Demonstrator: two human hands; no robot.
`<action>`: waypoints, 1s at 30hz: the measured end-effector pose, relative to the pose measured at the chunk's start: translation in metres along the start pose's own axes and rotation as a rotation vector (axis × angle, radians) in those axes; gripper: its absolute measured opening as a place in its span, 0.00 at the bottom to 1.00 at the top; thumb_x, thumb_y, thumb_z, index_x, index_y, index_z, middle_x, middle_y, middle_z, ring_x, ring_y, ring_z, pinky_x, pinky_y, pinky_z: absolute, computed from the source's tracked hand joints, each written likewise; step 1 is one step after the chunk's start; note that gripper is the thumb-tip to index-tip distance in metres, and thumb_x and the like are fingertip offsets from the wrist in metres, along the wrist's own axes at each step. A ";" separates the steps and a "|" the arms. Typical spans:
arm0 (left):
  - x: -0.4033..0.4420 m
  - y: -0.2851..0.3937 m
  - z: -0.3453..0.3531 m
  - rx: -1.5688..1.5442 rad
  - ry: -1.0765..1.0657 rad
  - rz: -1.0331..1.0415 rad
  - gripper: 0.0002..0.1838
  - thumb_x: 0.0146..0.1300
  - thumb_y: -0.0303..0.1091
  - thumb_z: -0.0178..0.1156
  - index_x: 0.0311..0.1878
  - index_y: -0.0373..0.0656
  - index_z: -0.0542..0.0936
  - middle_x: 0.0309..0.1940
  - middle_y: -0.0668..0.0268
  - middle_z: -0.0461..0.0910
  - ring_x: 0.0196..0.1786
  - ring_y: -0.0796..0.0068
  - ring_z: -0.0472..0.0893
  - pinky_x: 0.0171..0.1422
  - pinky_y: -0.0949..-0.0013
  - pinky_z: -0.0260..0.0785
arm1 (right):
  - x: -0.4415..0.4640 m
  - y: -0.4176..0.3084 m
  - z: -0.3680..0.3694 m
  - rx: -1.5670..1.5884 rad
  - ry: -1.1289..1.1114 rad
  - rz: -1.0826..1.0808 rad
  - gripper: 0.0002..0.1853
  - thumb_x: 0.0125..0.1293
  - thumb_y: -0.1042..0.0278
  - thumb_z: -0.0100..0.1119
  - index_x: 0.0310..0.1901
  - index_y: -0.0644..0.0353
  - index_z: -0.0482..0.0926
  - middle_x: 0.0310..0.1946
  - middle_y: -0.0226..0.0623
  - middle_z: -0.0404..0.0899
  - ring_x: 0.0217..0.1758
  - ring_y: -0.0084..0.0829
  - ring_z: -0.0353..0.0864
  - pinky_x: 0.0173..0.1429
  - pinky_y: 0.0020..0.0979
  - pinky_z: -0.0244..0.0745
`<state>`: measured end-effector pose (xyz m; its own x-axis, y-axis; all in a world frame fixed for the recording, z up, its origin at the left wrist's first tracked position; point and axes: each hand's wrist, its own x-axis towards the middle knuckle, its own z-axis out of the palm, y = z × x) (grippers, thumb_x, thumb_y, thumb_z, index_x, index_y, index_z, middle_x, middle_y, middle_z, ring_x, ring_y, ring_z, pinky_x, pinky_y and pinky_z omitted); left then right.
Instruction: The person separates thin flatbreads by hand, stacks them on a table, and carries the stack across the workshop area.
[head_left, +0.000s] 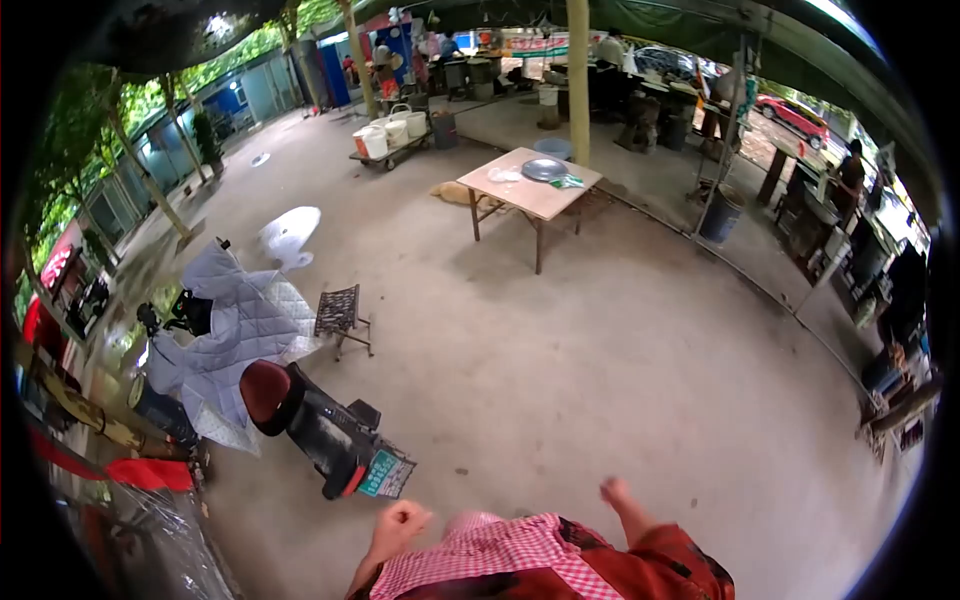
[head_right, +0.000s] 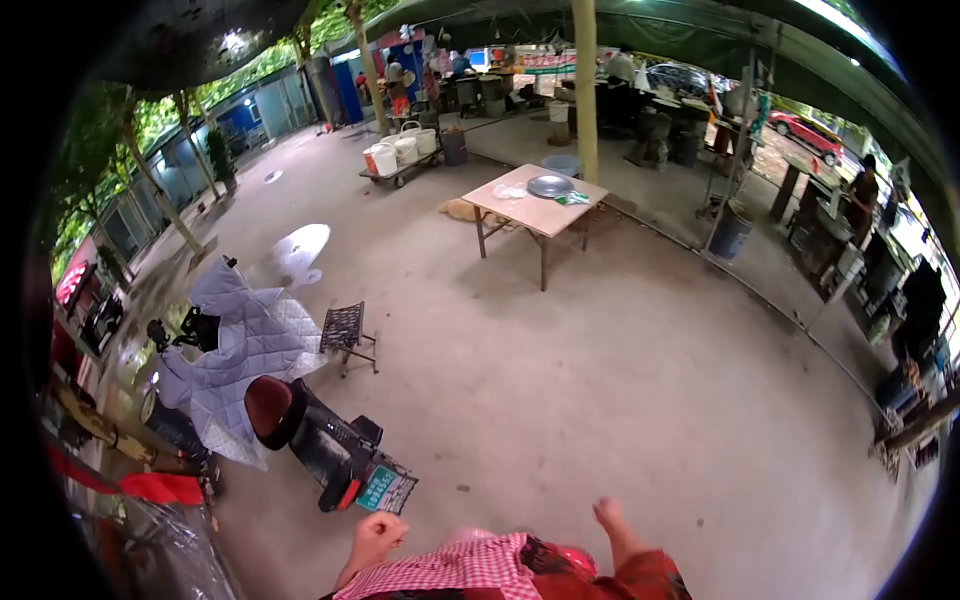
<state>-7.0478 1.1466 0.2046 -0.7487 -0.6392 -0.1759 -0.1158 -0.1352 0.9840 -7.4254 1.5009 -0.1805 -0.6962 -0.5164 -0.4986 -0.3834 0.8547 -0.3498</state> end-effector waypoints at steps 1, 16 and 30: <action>0.026 0.013 -0.008 -0.033 0.122 -0.022 0.11 0.60 0.23 0.61 0.24 0.43 0.71 0.22 0.69 0.74 0.24 0.83 0.72 0.27 0.79 0.64 | 0.082 -0.045 -0.029 0.302 0.251 -0.123 0.10 0.59 0.63 0.57 0.26 0.60 0.78 0.18 0.38 0.77 0.20 0.35 0.77 0.25 0.38 0.72; 0.595 0.038 -0.137 -0.077 0.357 -0.079 0.11 0.61 0.27 0.63 0.26 0.43 0.72 0.20 0.74 0.73 0.23 0.89 0.69 0.27 0.80 0.60 | 0.541 -0.299 -0.226 -0.255 -0.620 -0.468 0.18 0.61 0.51 0.52 0.33 0.57 0.82 0.35 0.47 0.83 0.39 0.48 0.81 0.48 0.45 0.74; 1.117 0.160 -0.294 0.032 0.415 -0.315 0.07 0.62 0.27 0.61 0.30 0.41 0.73 0.23 0.69 0.76 0.26 0.84 0.74 0.32 0.78 0.66 | 0.998 -0.612 -0.417 0.339 -0.217 0.187 0.08 0.60 0.65 0.57 0.34 0.60 0.81 0.21 0.37 0.79 0.21 0.31 0.77 0.25 0.35 0.72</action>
<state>-7.7104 0.1885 0.1579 -0.3536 -0.8183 -0.4531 -0.3187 -0.3500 0.8809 -8.1385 0.4841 -0.1332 -0.5771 -0.3844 -0.7205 -0.0169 0.8877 -0.4601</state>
